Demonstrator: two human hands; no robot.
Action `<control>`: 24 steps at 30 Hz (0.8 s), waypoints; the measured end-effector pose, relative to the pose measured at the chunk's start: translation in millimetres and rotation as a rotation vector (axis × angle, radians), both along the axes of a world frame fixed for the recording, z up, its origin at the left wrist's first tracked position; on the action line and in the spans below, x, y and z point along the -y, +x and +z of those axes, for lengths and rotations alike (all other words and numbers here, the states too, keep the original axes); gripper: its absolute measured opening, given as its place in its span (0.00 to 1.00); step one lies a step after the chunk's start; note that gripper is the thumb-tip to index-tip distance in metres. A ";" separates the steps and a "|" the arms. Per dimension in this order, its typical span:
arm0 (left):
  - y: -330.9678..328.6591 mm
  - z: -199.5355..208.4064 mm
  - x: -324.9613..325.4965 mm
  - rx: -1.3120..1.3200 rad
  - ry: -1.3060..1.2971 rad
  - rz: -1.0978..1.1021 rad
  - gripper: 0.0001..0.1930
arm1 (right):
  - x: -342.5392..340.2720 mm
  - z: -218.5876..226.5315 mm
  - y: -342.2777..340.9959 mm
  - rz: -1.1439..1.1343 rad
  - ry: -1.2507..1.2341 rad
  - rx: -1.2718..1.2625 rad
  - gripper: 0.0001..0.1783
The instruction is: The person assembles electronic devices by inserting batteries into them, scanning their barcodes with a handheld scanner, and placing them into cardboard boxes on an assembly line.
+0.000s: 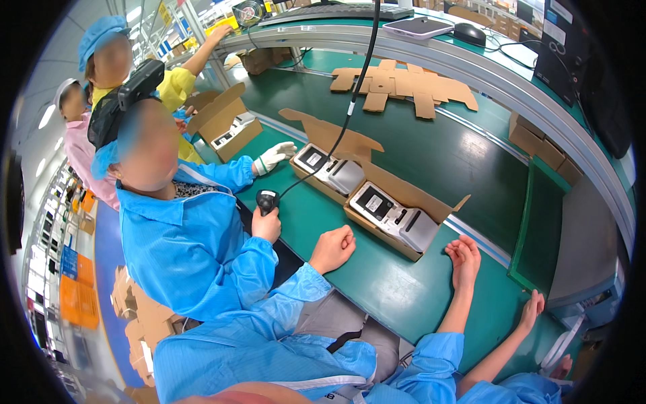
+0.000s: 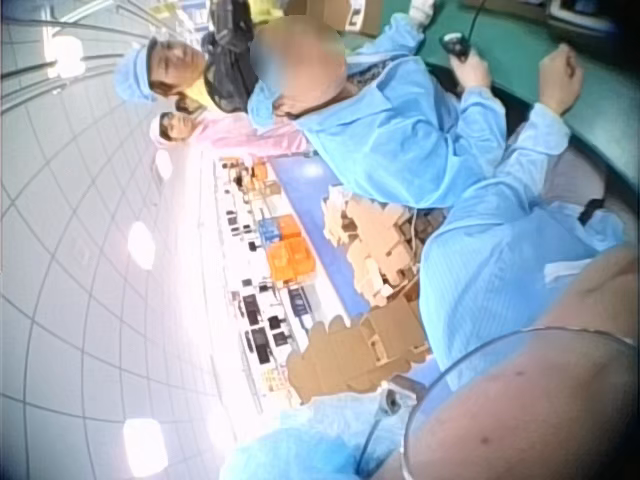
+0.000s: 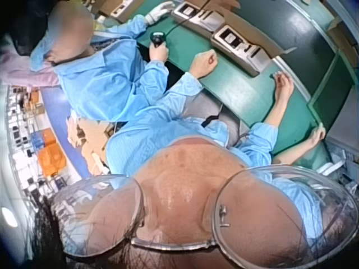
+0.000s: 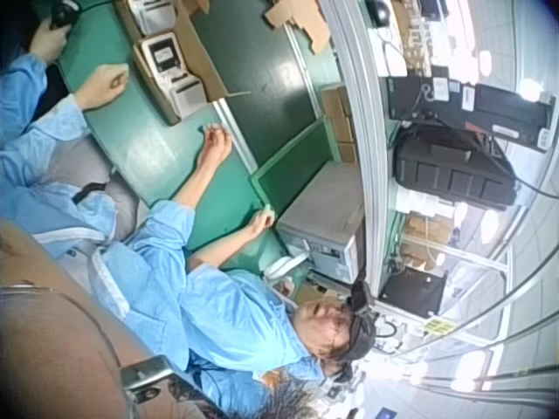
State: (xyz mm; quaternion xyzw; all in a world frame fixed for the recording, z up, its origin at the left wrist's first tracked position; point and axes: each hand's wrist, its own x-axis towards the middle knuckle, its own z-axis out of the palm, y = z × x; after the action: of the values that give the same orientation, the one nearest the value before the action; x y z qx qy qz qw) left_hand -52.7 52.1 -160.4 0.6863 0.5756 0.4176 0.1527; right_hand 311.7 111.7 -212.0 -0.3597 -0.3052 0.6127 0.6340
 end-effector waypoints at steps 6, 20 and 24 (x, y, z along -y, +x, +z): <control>-0.4 -0.8 0.4 0.001 0.008 -0.003 0.09 | 1.0 1.3 -0.8 -0.003 -0.004 0.006 0.10; 0.5 0.4 1.0 -0.002 -0.008 0.004 0.09 | 1.3 2.3 -0.9 0.006 -0.005 0.010 0.11; 0.2 -0.5 1.2 -0.003 -0.006 0.007 0.09 | 0.9 1.5 -1.0 0.002 -0.008 0.018 0.11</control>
State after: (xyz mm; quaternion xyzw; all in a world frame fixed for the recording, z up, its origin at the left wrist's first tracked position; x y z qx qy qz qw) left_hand -52.6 50.9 -160.9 0.6846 0.5794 0.4153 0.1521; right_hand 310.7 110.8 -210.5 -0.3674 -0.3086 0.6115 0.6292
